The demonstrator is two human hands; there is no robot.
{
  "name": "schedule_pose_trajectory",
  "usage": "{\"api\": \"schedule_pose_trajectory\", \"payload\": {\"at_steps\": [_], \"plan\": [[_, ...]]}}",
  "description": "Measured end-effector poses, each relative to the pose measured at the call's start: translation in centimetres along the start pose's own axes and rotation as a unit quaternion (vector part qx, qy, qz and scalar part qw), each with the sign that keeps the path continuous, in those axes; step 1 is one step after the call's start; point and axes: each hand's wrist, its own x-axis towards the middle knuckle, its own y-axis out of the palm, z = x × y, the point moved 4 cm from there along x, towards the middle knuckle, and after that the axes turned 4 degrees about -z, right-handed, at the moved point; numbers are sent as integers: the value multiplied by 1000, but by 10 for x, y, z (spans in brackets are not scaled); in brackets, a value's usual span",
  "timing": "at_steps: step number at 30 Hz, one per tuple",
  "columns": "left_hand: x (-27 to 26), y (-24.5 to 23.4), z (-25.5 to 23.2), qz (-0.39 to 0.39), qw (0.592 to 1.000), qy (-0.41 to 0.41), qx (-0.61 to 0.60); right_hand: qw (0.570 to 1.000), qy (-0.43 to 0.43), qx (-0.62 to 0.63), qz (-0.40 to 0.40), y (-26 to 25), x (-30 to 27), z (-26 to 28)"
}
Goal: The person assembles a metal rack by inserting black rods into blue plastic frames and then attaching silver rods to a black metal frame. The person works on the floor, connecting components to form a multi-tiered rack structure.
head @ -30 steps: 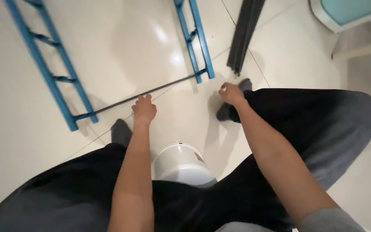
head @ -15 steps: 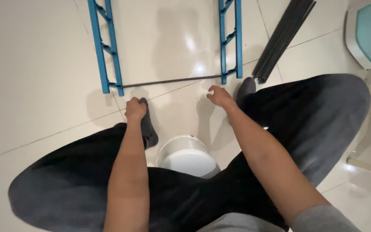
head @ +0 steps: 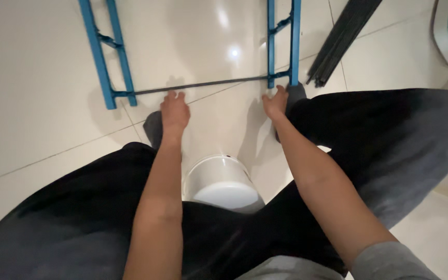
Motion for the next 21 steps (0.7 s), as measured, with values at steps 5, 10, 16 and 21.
{"api": "schedule_pose_trajectory", "payload": {"at_steps": [5,10,16,21], "plan": [[31,18,-67,-29,991,125,-31,996,-84,15,-36,16,10,-17],[53,46,-109,50,988,142,-41,998,-46,26,-17,28,18,-21],[68,70,-139,78,985,145,-47,997,78,-1,-6,24,41,-10],[69,108,-148,41,978,202,-12,995,67,20,65,38,26,-7]]}}
